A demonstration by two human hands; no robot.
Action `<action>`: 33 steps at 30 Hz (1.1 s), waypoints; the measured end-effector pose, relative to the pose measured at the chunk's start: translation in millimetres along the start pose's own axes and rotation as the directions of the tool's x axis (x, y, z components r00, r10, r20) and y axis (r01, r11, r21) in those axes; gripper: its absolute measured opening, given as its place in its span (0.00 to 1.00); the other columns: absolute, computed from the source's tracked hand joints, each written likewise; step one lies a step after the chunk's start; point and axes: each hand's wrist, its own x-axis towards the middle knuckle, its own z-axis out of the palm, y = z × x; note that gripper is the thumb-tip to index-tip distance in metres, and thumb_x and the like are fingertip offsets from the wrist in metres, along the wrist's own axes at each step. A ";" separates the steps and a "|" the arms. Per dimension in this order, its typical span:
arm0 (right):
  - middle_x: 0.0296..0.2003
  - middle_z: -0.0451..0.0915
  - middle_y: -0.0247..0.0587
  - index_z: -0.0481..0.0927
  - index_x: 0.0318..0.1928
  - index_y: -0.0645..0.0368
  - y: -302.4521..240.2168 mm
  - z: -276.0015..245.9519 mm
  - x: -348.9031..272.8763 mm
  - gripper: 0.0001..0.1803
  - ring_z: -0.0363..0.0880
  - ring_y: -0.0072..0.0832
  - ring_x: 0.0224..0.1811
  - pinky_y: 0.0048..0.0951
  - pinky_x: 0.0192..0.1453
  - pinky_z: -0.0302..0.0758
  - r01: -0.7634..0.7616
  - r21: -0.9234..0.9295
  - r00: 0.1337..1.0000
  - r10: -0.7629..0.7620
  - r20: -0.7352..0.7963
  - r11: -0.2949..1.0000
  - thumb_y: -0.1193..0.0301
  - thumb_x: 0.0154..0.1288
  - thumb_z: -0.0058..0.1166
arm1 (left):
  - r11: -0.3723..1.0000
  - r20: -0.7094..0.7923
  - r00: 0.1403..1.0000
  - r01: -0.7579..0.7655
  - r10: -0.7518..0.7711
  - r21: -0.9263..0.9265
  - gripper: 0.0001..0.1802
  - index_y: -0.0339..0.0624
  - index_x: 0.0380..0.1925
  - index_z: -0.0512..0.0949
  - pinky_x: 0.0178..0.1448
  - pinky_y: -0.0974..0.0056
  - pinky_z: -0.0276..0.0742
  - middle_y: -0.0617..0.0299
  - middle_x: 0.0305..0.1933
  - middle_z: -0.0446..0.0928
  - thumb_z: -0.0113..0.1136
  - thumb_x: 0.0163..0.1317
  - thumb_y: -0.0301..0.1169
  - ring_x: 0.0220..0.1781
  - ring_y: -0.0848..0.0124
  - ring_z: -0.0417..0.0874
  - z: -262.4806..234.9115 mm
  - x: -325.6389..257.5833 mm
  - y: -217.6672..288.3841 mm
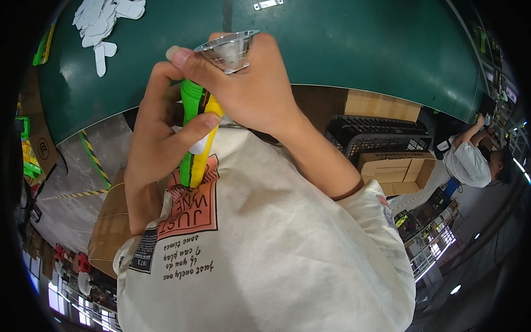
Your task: The person assembles flashlights by joining casing halves together, fitting a white cover piece into the side of the housing, and placing the assembled flashlight onto the conveyor belt.
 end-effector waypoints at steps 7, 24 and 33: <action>0.15 0.73 0.28 0.76 0.18 0.62 3.6 -7.6 8.8 0.21 0.68 0.13 0.19 0.20 0.22 0.63 -0.074 0.001 0.996 0.074 0.057 0.997 0.60 0.57 0.65 | 0.973 -0.083 0.980 -0.165 0.180 0.162 0.24 0.41 0.50 0.64 0.35 0.66 0.75 0.56 0.32 0.78 0.63 0.57 0.30 0.31 0.64 0.83 4.3 1.3 -7.5; 0.25 0.78 0.45 0.72 0.32 0.62 5.6 -0.6 0.0 0.08 0.80 0.30 0.28 0.25 0.32 0.75 -0.014 0.273 0.996 0.036 -0.076 0.962 0.73 0.61 0.58 | 0.937 -0.027 0.999 -0.033 0.045 0.347 0.31 0.32 0.58 0.60 0.36 0.57 0.76 0.43 0.34 0.79 0.60 0.60 0.37 0.34 0.49 0.83 17.5 -14.5 -5.6; 0.29 0.78 0.46 0.71 0.37 0.62 -6.0 -7.1 -2.1 0.10 0.79 0.32 0.35 0.30 0.38 0.76 0.076 0.268 0.997 -0.072 -0.025 0.960 0.71 0.60 0.56 | 0.910 -0.062 0.974 -0.179 0.217 0.375 0.30 0.35 0.55 0.65 0.31 0.56 0.77 0.48 0.30 0.79 0.65 0.56 0.35 0.28 0.49 0.82 16.8 -10.7 -10.3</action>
